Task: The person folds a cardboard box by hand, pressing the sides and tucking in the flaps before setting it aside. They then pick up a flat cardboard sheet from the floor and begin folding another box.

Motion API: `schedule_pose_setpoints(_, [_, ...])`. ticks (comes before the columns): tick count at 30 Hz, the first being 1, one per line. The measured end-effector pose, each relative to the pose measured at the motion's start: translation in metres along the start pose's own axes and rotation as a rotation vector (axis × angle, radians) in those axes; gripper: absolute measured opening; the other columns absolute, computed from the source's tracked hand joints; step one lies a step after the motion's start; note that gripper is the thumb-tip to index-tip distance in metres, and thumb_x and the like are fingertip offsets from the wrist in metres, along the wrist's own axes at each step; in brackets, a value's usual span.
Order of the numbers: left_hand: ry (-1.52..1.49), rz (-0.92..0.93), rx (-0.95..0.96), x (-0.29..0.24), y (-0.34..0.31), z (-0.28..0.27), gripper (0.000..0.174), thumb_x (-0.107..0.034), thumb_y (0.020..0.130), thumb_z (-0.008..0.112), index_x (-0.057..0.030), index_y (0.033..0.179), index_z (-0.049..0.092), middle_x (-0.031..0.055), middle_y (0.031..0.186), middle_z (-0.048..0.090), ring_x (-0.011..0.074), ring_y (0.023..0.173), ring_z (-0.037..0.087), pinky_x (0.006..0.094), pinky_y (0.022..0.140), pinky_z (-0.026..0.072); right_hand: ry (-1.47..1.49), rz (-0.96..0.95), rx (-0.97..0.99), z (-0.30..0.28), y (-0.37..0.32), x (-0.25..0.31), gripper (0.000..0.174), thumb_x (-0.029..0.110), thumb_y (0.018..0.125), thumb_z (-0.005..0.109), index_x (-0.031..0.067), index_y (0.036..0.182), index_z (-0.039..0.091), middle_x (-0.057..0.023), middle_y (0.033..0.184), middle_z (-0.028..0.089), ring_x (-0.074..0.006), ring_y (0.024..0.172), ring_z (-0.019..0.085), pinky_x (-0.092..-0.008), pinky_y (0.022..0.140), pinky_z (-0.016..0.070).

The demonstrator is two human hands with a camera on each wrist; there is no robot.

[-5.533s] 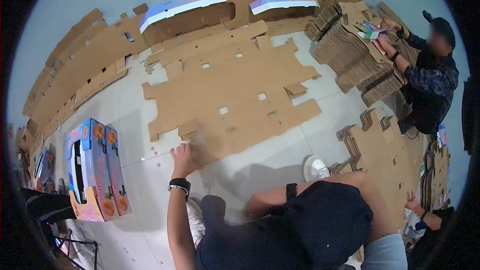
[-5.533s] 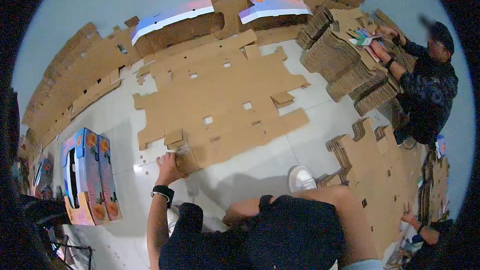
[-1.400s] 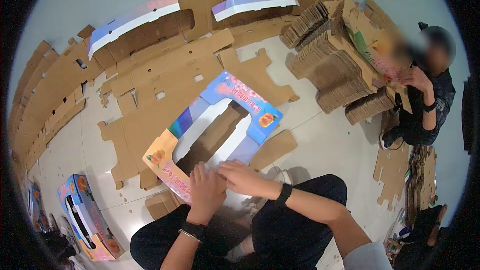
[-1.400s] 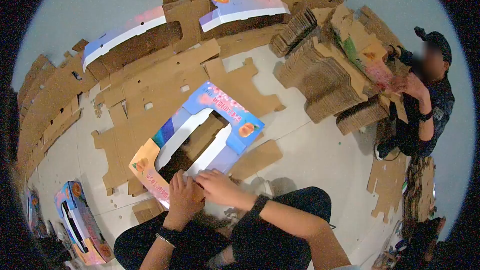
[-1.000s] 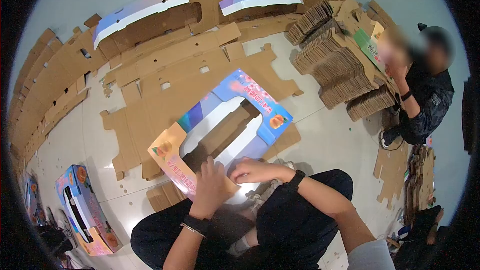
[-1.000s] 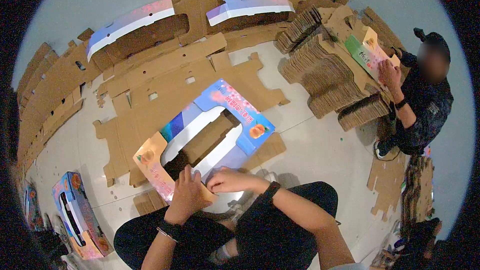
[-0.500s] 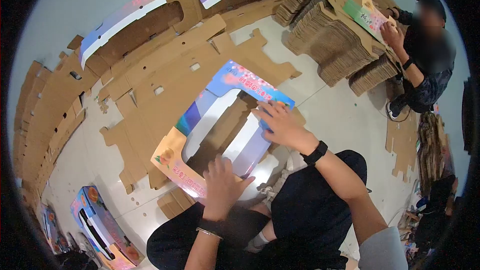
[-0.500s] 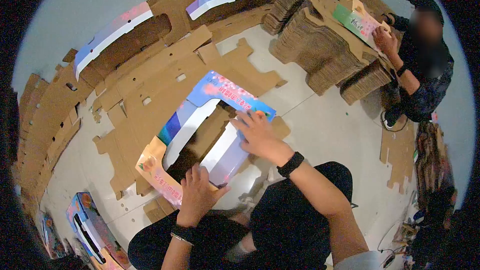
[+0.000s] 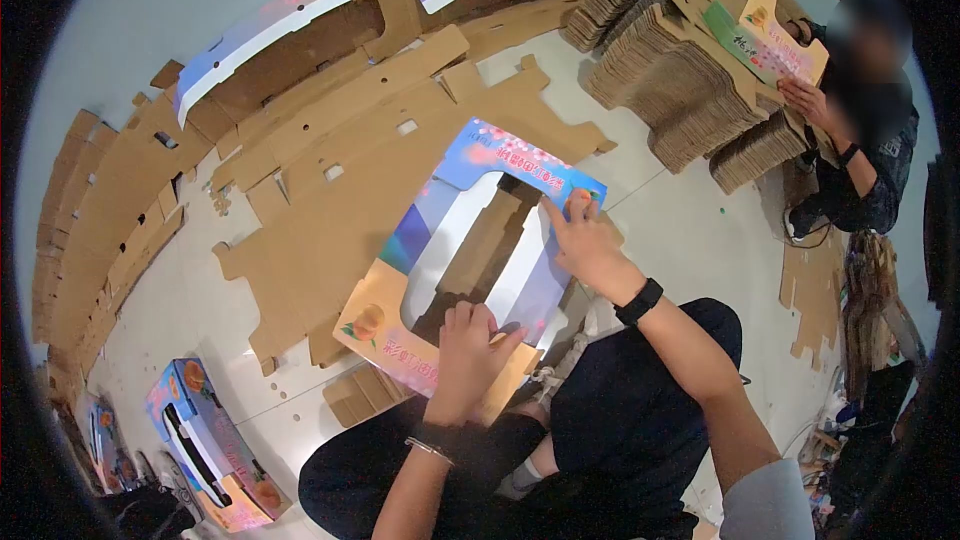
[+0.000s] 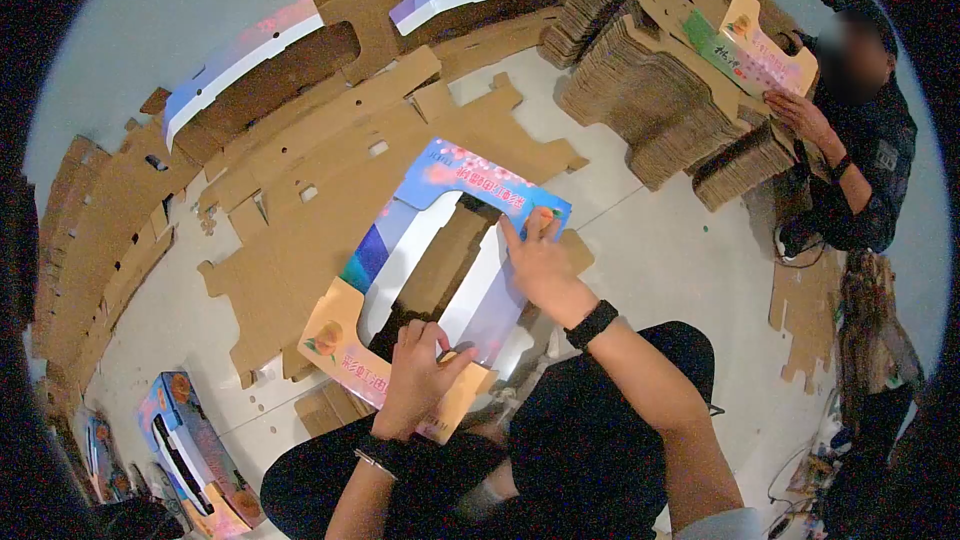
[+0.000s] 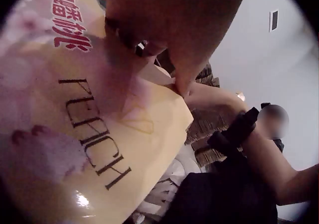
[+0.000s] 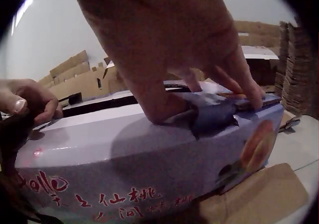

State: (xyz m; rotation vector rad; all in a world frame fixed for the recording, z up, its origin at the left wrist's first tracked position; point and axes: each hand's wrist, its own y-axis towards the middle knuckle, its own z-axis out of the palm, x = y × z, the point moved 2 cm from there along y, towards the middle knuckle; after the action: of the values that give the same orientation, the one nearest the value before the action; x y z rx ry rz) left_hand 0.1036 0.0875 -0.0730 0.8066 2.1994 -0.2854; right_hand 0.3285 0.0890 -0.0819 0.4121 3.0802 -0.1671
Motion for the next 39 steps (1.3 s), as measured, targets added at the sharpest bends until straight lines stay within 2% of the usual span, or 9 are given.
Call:
schedule_pose_setpoints(9, [-0.008,0.055,0.076,0.003,-0.005,0.004,0.040,-0.033,0.076,0.073,-0.0021,0.090,0.051,0.0140,0.093,0.048,0.0353,0.086,0.051,0.0432,0.073,0.0424,-0.060,-0.102,-0.006,0.004,0.003,-0.009,0.074,0.005,0.075,0.060,0.0082,0.142,0.028,-0.0410,0.132,0.029,-0.0600,0.115,0.040,-0.0472,0.084,0.0512])
schedule_pose_setpoints(15, [-0.110,0.141,0.113,0.000,-0.013,0.011,0.042,-0.034,0.077,0.069,-0.0047,0.101,0.051,0.0131,0.100,0.048,0.0344,0.087,0.056,0.0448,0.071,0.0452,0.164,-0.096,-0.111,-0.004,0.008,-0.019,0.068,0.002,0.068,0.063,0.0109,0.132,0.040,-0.0296,0.133,0.035,-0.0466,0.117,0.045,-0.0474,0.084,0.0511])
schedule_pose_setpoints(17, [-0.081,0.139,0.101,-0.001,-0.015,0.013,0.042,-0.034,0.078,0.068,-0.0064,0.104,0.050,0.0128,0.101,0.048,0.0350,0.088,0.056,0.0455,0.073,0.0449,0.232,-0.145,-0.290,-0.007,0.010,-0.023,0.065,0.000,0.066,0.063,0.0118,0.126,0.043,-0.0249,0.133,0.036,-0.0392,0.120,0.044,-0.0487,0.083,0.0510])
schedule_pose_setpoints(20, [-0.023,0.098,0.146,0.001,-0.020,0.018,0.043,-0.036,0.079,0.066,-0.0080,0.108,0.048,0.0139,0.101,0.049,0.0355,0.088,0.057,0.0460,0.075,0.0442,0.236,-0.124,-0.475,0.002,0.011,-0.027,0.072,0.008,0.069,0.063,0.0117,0.135,0.034,-0.0265,0.125,0.045,-0.0383,0.107,0.054,-0.0478,0.078,0.0525])
schedule_pose_setpoints(21, [0.000,0.076,0.210,0.001,-0.021,0.017,0.046,-0.037,0.080,0.065,-0.0090,0.111,0.047,0.0164,0.102,0.050,0.0376,0.089,0.057,0.0465,0.076,0.0449,0.216,-0.153,-0.469,0.001,0.008,-0.028,0.072,0.008,0.069,0.063,0.0117,0.135,0.034,-0.0265,0.125,0.045,-0.0383,0.107,0.054,-0.0478,0.078,0.0525])
schedule_pose_setpoints(23, [0.000,0.039,0.251,0.000,-0.019,0.014,0.048,-0.039,0.082,0.063,-0.0100,0.115,0.045,0.0189,0.104,0.050,0.0397,0.091,0.057,0.0469,0.078,0.0456,0.251,0.190,-0.056,0.002,0.010,-0.033,0.085,0.020,0.073,0.062,0.0094,0.143,0.016,-0.0265,0.102,0.059,-0.0412,0.085,0.062,-0.0477,0.070,0.0523])
schedule_pose_setpoints(26, [0.029,0.068,0.239,0.004,-0.026,0.015,0.044,-0.039,0.085,0.058,-0.0104,0.117,0.045,0.0198,0.103,0.051,0.0408,0.090,0.057,0.0475,0.079,0.0451,0.300,0.156,0.046,0.022,0.015,-0.048,0.096,0.029,0.075,0.060,0.0059,0.145,-0.001,-0.0244,0.079,0.064,-0.0437,0.069,0.062,-0.0484,0.066,0.0506])
schedule_pose_setpoints(33, [0.026,0.082,0.234,0.006,-0.024,0.020,0.037,-0.037,0.092,0.047,-0.0107,0.118,0.046,0.0204,0.109,0.051,0.0423,0.091,0.056,0.0496,0.082,0.0436,0.280,0.134,0.071,0.031,0.021,-0.060,0.098,0.026,0.073,0.061,0.0066,0.145,-0.002,-0.0261,0.078,0.064,-0.0434,0.073,0.063,-0.0487,0.067,0.0498])
schedule_pose_setpoints(39, [0.041,0.056,0.244,0.003,-0.022,0.017,0.033,-0.034,0.092,0.047,-0.0120,0.117,0.047,0.0205,0.103,0.051,0.0417,0.085,0.058,0.0488,0.076,0.0457,0.556,0.138,0.110,0.021,0.027,-0.063,0.094,0.022,0.068,0.066,0.0119,0.144,0.011,-0.0232,0.079,0.063,-0.0404,0.072,0.064,-0.0456,0.066,0.0512])
